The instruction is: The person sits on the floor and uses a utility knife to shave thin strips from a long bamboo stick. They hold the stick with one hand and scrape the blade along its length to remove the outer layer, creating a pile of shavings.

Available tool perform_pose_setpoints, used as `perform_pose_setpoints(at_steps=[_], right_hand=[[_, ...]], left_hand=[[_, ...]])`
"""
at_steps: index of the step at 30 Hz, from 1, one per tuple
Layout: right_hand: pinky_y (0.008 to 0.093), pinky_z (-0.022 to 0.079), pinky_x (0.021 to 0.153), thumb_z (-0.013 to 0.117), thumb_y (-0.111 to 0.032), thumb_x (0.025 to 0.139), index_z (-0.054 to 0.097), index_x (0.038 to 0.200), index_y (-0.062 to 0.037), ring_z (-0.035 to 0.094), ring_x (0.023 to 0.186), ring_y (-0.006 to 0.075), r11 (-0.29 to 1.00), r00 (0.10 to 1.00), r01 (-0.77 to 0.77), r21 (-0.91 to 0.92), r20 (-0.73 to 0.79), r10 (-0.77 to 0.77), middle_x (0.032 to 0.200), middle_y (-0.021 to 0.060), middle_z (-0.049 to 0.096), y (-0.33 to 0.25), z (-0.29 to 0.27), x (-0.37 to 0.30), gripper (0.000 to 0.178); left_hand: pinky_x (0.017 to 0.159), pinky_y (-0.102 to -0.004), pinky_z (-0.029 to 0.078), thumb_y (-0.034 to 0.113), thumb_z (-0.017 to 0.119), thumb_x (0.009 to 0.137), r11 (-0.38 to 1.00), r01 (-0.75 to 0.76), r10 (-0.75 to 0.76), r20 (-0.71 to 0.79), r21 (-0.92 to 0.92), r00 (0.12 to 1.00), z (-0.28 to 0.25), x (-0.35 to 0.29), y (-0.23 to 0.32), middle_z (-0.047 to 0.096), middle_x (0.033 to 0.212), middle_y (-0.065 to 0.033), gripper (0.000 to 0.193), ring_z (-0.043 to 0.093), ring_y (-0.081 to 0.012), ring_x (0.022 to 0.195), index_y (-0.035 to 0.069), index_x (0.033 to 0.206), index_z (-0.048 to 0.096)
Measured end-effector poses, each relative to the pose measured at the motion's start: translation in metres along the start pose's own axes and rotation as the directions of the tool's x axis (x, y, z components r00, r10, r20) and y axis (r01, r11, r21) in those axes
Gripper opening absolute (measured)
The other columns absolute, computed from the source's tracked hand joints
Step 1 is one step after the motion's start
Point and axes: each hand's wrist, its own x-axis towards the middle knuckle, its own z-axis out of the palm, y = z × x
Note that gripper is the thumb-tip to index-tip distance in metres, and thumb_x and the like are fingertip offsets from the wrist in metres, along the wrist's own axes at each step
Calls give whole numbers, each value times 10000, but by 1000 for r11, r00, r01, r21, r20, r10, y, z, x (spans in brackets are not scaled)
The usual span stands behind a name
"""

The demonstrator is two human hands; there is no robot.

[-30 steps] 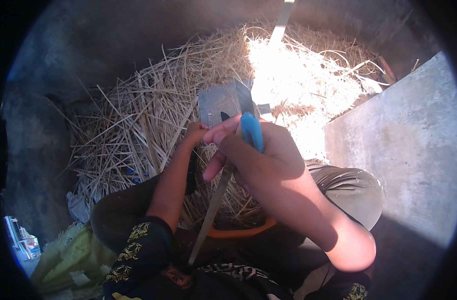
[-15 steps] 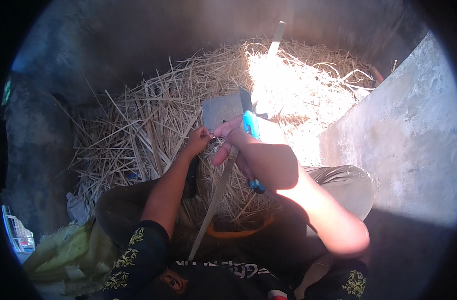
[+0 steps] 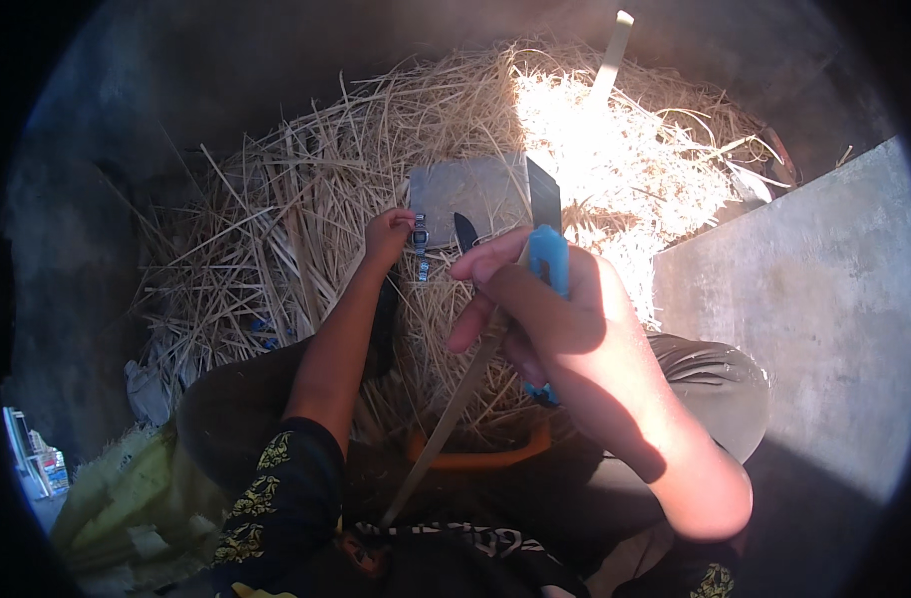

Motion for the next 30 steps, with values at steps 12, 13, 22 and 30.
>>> perform_pose_setpoints(at_steps=[12, 13, 22, 30], right_hand=[[214, 322, 459, 547, -245, 955, 638, 1026, -27, 411, 478, 53, 998, 998, 30, -52, 48, -28, 728, 89, 667, -2, -3, -3, 247], [215, 323, 460, 554, -253, 954, 648, 1001, -29, 415, 480, 52, 996, 997, 48, -74, 57, -44, 724, 84, 666, -2, -2, -2, 247], [269, 435, 550, 632, -474, 904, 691, 858, -8, 568, 589, 103, 805, 911, 374, -460, 22, -411, 599, 32, 612, 0, -7, 54, 471], [250, 272, 434, 661, -435, 906, 655, 790, -54, 378, 453, 55, 885, 936, 327, -331, -12, -351, 536, -49, 466, 0, -12, 56, 399]], left_hand=[[751, -338, 534, 63, 553, 883, 998, 59, -58, -328, -8, 943, -7, -21, 40, 695, 895, -102, 170, 673, -206, 811, 27, 977, 690], [755, -343, 536, 64, 536, 893, 995, 53, -81, -353, -87, 932, -13, -14, 44, 693, 896, -100, 173, 672, -209, 806, 23, 966, 686], [854, -396, 470, 691, 264, 972, 977, 171, -116, 352, -130, 929, -64, -128, 336, 662, 1059, -128, 809, 649, -194, 969, 37, 1436, 372], [852, -340, 486, 438, 444, 1024, 977, -1, 121, 553, -212, 825, -69, -262, 317, 654, 1075, -119, 593, 649, -182, 911, -13, 1403, 381]])
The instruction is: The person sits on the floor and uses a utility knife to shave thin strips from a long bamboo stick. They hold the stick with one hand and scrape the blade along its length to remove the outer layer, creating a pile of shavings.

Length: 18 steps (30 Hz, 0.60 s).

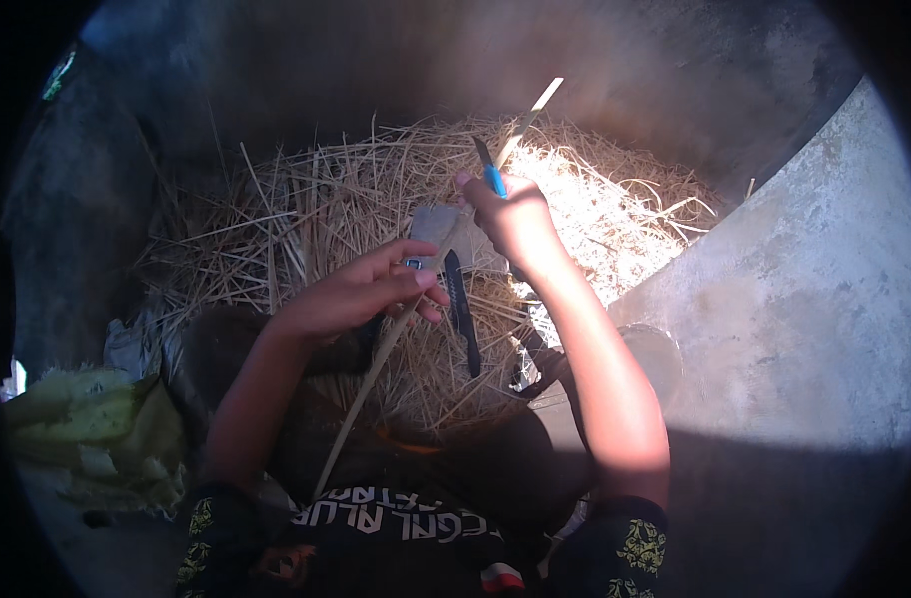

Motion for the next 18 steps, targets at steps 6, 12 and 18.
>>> perform_pose_setpoints(at_steps=[6, 12, 18], right_hand=[[345, 469, 557, 682, -446, 866, 646, 724, -13, 587, 550, 196, 916, 976, 180, -360, -53, -213, 576, 87, 585, -2, 2, -8, 457], [429, 537, 669, 684, -307, 793, 671, 842, -76, 672, 730, 351, 545, 801, 288, -788, -114, -588, 792, 153, 678, 3, 12, -15, 236], [422, 533, 675, 653, -269, 812, 710, 904, -134, 688, 749, 302, 465, 889, 207, -861, -32, -456, 774, 111, 693, 6, 37, -2, 173]], left_hand=[[684, -247, 497, 185, 480, 1032, 976, -107, 75, -174, -188, 982, -13, -16, -21, 619, 910, -56, 329, 592, -108, 742, -10, 1296, 496], [454, -174, 307, 217, 460, 1043, 847, -168, 28, -274, -503, 961, -22, -14, -21, 389, 719, 42, 225, 361, -28, 570, 33, 1138, 548], [418, -181, 207, 266, 429, 1056, 878, -98, -14, -229, -469, 973, 6, -9, -25, 326, 700, 67, 236, 267, -15, 517, 55, 1077, 533]])
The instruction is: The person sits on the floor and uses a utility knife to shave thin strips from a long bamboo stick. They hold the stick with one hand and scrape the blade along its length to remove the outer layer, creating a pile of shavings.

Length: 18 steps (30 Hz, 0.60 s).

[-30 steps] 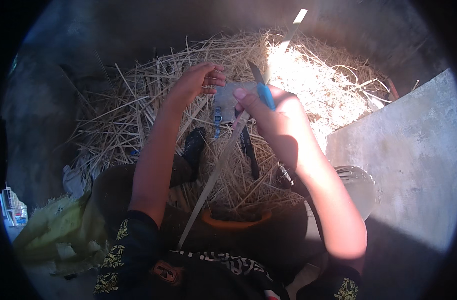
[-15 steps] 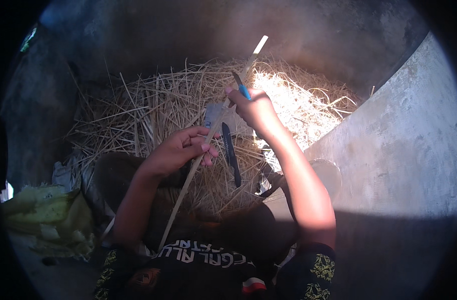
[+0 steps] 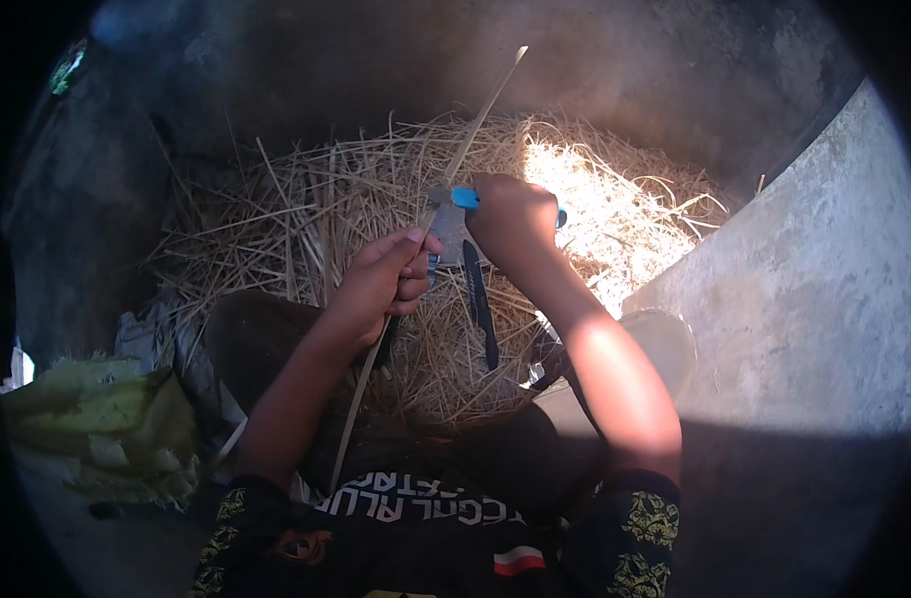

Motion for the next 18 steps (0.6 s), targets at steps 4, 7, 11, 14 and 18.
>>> perform_pose_setpoints(at_steps=[4, 7, 11, 14, 18], right_hand=[[420, 538, 624, 615, -184, 811, 662, 820, -87, 690, 704, 304, 992, 992, 129, -11, -9, -129, 753, 120, 678, -1, 24, -2, 108], [397, 550, 585, 599, -132, 816, 642, 791, -64, 703, 691, 292, 961, 963, 263, -81, -41, -267, 791, 140, 684, -6, 20, 1, 84], [381, 550, 553, 611, -127, 810, 639, 801, -80, 708, 678, 268, 941, 950, 269, -204, -104, -294, 816, 119, 685, 4, 19, 25, 56], [380, 565, 570, 642, -118, 779, 667, 801, -75, 722, 711, 266, 927, 938, 245, -285, -172, -301, 815, 124, 702, -3, 19, 41, 54], [426, 584, 662, 638, -155, 816, 724, 799, -28, 729, 798, 321, 935, 874, -354, 24, -348, 340, 813, 205, 713, 89, -16, 90, 154]], left_hand=[[411, -197, 182, 288, 422, 1060, 1000, -15, 15, -21, 10, 1000, 1, 1, -5, 317, 687, 70, 233, 248, -21, 498, 80, 995, 504], [406, -205, 169, 302, 417, 1061, 1000, -24, 25, -40, 21, 999, 3, -3, 0, 313, 677, 68, 244, 240, -20, 486, 96, 948, 481], [401, -204, 170, 318, 418, 1062, 998, -55, 57, -55, 42, 997, 10, -1, 5, 312, 671, 67, 253, 239, -19, 475, 105, 938, 474], [399, -198, 172, 326, 413, 1064, 998, -60, 60, -93, 4, 994, 6, 2, 7, 315, 673, 66, 257, 236, -18, 469, 108, 942, 473], [397, -191, 172, 308, 402, 1068, 997, -8, 17, 114, -80, 993, 28, -2, 14, 317, 681, 68, 239, 228, -15, 473, 109, 956, 473]])
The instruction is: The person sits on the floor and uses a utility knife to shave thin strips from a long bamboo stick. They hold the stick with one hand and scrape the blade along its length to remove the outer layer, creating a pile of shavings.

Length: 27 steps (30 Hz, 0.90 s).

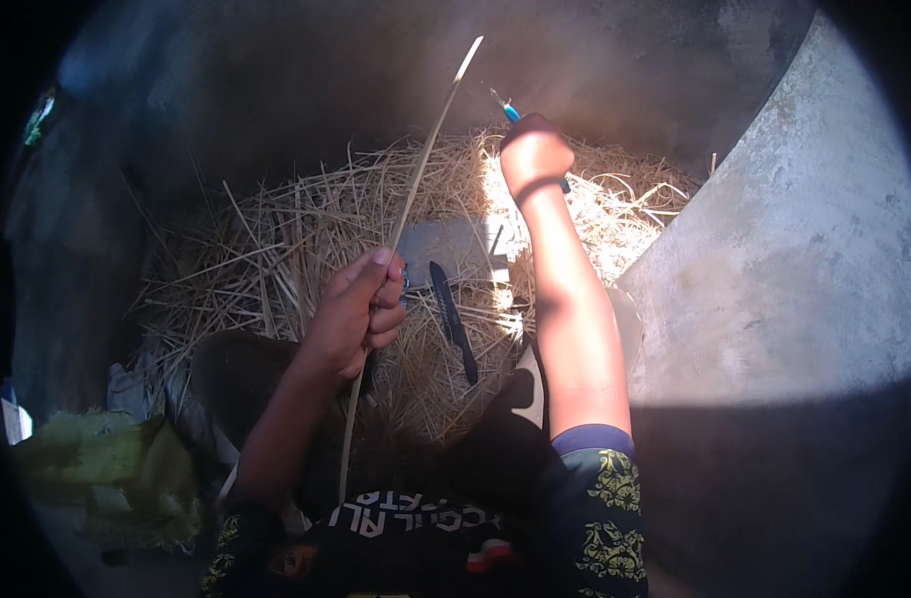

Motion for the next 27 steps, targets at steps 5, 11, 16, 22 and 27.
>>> perform_pose_setpoints(at_steps=[5, 11, 16, 22, 27], right_hand=[[441, 564, 757, 614, -162, 813, 717, 827, -14, 700, 796, 390, 978, 982, -182, 99, 74, 175, 788, 223, 697, -12, -32, -6, 181], [420, 548, 588, 628, -169, 769, 679, 807, -96, 695, 667, 323, 906, 859, 421, 42, 304, -413, 727, 132, 677, -40, -28, -104, 96], [389, 556, 566, 617, -137, 786, 683, 789, -90, 705, 664, 309, 846, 828, 533, 35, 184, -529, 726, 134, 682, -51, -11, -106, 81], [439, 571, 618, 614, -128, 787, 708, 790, -69, 710, 720, 360, 969, 979, 201, -146, -3, -204, 751, 182, 699, -46, -8, -21, 111], [467, 574, 683, 618, -137, 802, 713, 751, -37, 709, 751, 387, 989, 988, 147, 10, -50, -146, 749, 213, 692, -45, -26, -11, 147]], left_hand=[[406, -184, 181, 275, 413, 1066, 997, -9, 8, -13, -71, 1000, -19, 1, -7, 315, 683, 71, 206, 233, -12, 491, 101, 979, 482], [415, -185, 190, 261, 422, 1061, 996, 11, -15, -44, -89, 999, -23, -2, -6, 327, 682, 61, 187, 243, -18, 494, 106, 980, 487], [412, -204, 205, 278, 412, 1063, 999, -42, 44, -100, 24, 994, -9, -2, -9, 339, 684, 57, 207, 248, -26, 484, 107, 965, 478], [406, -214, 209, 295, 399, 1066, 985, -44, 63, -112, 168, 992, 15, -8, -8, 338, 677, 53, 227, 255, -30, 468, 110, 951, 464], [407, -212, 204, 299, 400, 1065, 986, -18, 24, -35, 163, 999, 11, -13, -31, 338, 665, 57, 229, 254, -31, 467, 111, 949, 462]])
